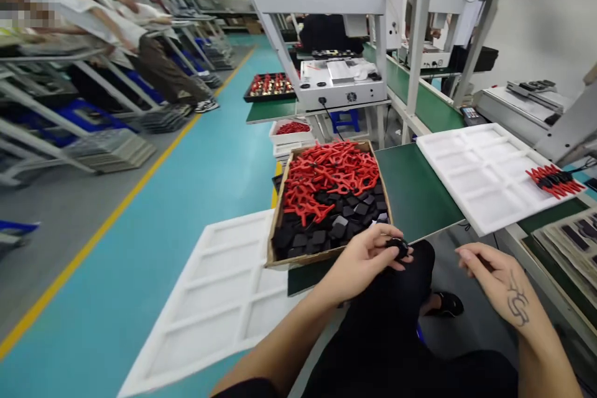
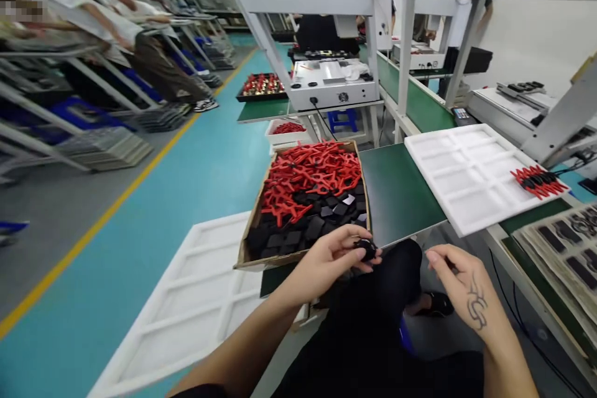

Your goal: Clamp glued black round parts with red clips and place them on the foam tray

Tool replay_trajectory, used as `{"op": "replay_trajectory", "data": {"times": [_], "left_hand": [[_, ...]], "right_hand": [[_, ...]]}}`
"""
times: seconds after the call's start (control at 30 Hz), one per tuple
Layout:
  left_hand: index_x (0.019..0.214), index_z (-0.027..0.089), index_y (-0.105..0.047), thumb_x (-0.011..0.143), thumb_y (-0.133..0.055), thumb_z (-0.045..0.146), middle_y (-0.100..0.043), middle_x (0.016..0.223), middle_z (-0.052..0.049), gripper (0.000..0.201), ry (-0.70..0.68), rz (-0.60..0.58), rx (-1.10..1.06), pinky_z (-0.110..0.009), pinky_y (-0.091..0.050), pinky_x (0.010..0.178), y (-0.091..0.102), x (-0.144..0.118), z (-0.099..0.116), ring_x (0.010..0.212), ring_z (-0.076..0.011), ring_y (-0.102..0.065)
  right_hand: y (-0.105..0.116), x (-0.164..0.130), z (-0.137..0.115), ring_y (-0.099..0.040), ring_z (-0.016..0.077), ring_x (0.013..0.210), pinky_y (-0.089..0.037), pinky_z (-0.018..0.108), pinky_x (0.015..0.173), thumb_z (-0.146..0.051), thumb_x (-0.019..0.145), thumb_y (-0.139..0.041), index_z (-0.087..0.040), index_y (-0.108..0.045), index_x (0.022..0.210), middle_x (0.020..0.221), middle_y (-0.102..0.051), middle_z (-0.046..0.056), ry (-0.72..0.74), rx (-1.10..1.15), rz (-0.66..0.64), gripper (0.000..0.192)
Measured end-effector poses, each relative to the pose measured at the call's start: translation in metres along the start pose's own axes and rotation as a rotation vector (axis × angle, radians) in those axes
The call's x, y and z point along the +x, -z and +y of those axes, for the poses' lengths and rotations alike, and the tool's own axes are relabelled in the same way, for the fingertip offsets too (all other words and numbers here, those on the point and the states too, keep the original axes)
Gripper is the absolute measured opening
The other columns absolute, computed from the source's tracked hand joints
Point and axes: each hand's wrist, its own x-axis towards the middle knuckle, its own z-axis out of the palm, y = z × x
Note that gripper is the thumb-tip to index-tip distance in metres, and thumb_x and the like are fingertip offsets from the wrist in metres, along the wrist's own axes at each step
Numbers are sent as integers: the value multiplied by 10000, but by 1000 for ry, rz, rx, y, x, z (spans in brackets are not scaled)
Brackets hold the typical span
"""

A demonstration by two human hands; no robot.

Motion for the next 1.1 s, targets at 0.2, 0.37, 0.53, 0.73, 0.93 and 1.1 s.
{"op": "replay_trajectory", "data": {"times": [0.2,0.37,0.53,0.73,0.93,1.1], "left_hand": [[1231,143,-683,843,-896,472,-842,1040,-119,552,-85,424,21,-465,-689,925,80,-18,13,988,-329,-843],[1216,124,-688,806,-929,409,-846,997,-109,554,-107,548,-108,-461,-681,960,114,-14,15,998,-325,-844],[1230,136,-703,843,-910,388,-852,1033,-122,506,-56,490,-197,-437,-686,941,122,-14,11,989,-312,-845],[1236,131,-733,872,-890,396,-854,1083,-156,476,-5,401,-318,-459,-675,968,128,-16,13,1041,-337,-836],[1329,144,-730,879,-896,360,-833,1177,-141,526,65,343,-370,-466,-683,964,121,-11,17,1047,-327,-832],[1222,130,-807,855,-916,343,-828,1105,-109,438,53,300,-448,-428,-694,937,116,-6,11,998,-270,-813]], "right_hand": [[-65,58,-34,-678,212,729,-545,308,669,-390,1041,-658,-230,-768,919,808,-736,32,252,-20,-166,229],[-134,107,-50,-715,239,931,-582,359,854,-174,1008,-675,-239,-760,1067,994,-757,63,554,-95,-260,122],[-173,137,-56,-699,280,1045,-610,411,906,-137,979,-723,-225,-757,1209,1110,-743,94,676,-381,-392,248],[-170,148,-62,-729,218,927,-609,346,848,-203,1078,-605,-228,-777,1154,1067,-738,78,624,-293,-408,191],[-152,140,-73,-760,202,861,-632,329,811,-183,1064,-637,-230,-736,1238,1004,-787,68,770,-133,-200,206],[-158,136,-76,-789,278,1022,-655,408,846,-73,1029,-647,-153,-691,1358,1198,-799,180,1145,-343,-150,341]]}}
